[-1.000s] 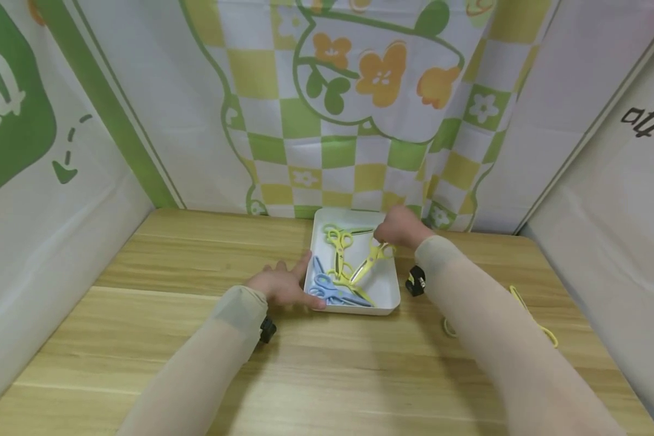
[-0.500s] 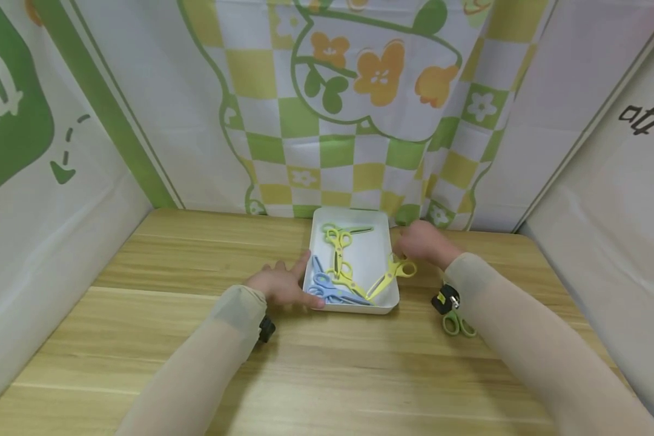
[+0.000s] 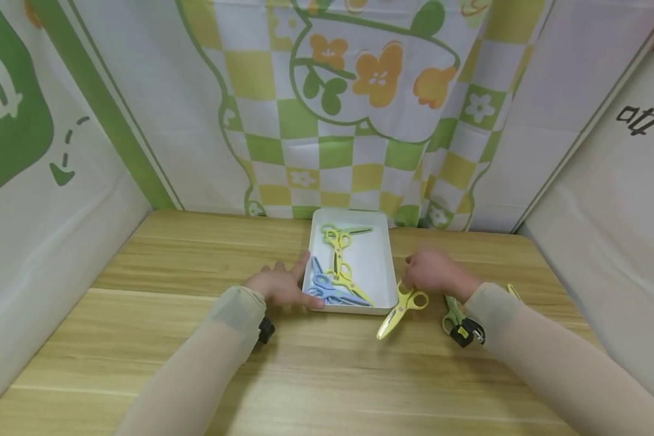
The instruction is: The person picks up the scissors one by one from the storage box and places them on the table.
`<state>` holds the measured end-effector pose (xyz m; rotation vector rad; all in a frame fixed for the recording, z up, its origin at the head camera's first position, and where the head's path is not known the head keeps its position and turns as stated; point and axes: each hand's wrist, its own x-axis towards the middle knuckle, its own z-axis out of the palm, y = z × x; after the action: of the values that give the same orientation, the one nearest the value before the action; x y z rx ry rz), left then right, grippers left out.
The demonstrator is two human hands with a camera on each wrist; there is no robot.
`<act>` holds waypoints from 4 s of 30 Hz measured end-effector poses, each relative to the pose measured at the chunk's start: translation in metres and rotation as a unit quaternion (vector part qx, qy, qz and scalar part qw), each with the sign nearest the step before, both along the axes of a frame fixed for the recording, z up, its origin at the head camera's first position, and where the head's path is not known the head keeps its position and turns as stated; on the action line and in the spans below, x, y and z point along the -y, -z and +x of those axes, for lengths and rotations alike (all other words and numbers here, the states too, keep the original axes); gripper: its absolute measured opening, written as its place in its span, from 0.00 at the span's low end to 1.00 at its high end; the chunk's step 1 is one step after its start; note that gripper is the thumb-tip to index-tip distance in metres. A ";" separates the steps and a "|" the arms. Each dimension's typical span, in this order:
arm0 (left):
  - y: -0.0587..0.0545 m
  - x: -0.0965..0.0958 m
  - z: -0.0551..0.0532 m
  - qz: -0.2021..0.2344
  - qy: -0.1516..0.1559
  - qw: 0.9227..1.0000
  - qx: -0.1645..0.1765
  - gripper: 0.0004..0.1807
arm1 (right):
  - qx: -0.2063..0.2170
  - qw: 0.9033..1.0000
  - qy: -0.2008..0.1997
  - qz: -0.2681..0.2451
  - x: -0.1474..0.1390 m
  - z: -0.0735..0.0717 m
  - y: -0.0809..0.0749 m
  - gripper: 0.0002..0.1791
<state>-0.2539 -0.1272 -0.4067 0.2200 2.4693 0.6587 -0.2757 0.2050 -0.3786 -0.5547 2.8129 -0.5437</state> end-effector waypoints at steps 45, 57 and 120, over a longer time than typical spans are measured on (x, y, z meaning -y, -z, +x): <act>0.002 -0.001 -0.001 0.009 -0.010 1.000 0.000 0.71 | -0.168 0.949 -0.218 0.153 -0.014 0.082 0.023 0.15; 0.002 -0.001 -0.003 0.008 -0.008 1.000 0.001 0.71 | -0.190 0.918 -0.289 0.192 0.002 0.111 0.017 0.12; 0.006 -0.001 -0.004 -0.008 -0.014 1.000 0.010 0.72 | -0.145 0.971 -0.113 0.150 -0.025 0.064 0.007 0.13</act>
<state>-0.2582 -0.1263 -0.4129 0.1707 2.4617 0.6486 -0.2113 0.2301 -0.3858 -0.9376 2.9604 0.0110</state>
